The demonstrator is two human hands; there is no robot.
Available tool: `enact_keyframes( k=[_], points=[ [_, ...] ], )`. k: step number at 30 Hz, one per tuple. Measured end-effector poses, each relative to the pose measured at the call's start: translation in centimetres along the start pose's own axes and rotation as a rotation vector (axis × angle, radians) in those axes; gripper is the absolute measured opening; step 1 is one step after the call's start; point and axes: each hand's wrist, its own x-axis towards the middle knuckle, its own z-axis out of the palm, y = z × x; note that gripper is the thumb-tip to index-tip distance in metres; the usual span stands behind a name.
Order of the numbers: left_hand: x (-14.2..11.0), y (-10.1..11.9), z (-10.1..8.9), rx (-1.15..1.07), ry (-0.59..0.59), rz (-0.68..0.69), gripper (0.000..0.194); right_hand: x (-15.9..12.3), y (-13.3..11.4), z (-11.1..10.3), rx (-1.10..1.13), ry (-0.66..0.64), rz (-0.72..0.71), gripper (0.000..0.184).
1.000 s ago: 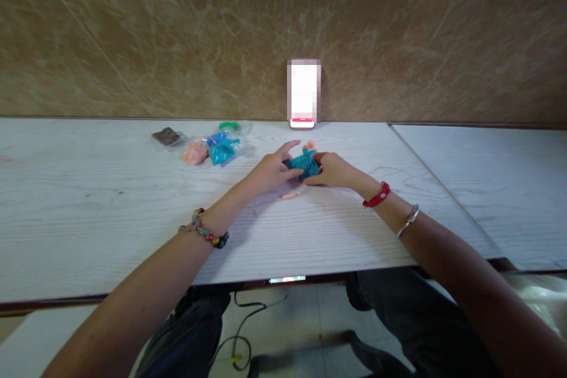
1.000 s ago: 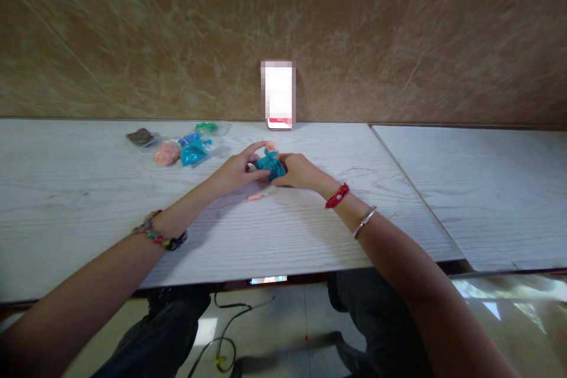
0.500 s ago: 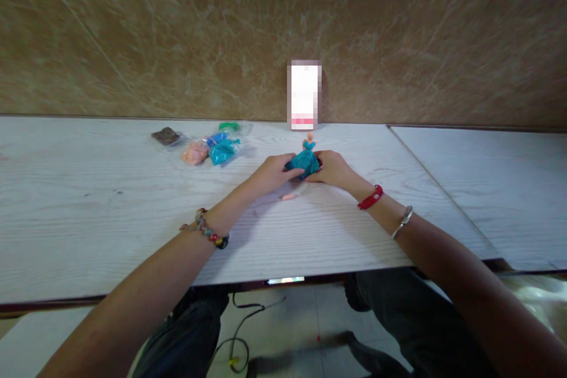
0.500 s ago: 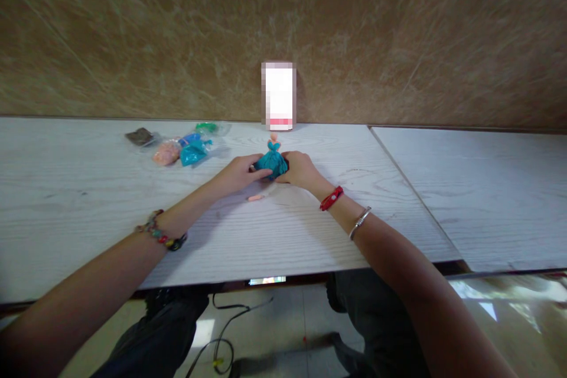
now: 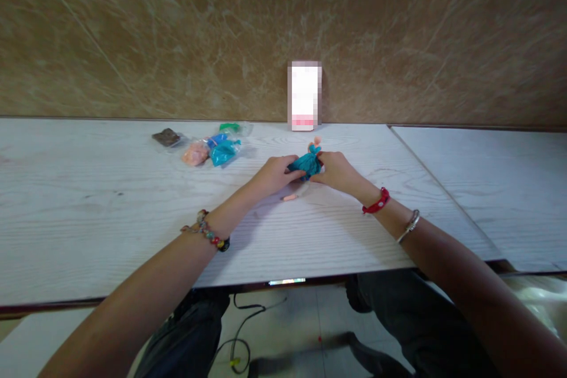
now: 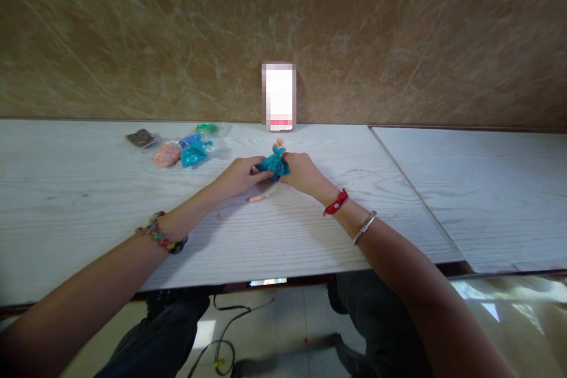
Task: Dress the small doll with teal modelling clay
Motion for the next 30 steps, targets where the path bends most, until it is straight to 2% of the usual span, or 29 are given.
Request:
enact_keyframes(
  k=[9, 19, 24, 30],
  points=[
    [0.1, -0.5, 0.2, -0.007, 0.005, 0.007, 0.013, -0.2, -0.1, -0.1, 0.064, 0.018, -0.05, 0.03],
    [-0.2, -0.2, -0.2, -0.114, -0.014, -0.009, 0.02, -0.1, 0.5, -1.3, 0.259, 0.06, -0.102, 0.016],
    [-0.2, -0.1, -0.4, -0.077, -0.001, 0.013, 0.017, -0.2, 0.4, -1.4, 0.191, 0.066, -0.132, 0.008],
    [-0.1, -0.2, -0.2, 0.016, -0.002, 0.039, 0.014, -0.4, 0.3, -1.9, 0.14, 0.033, -0.168, 0.008]
  ],
)
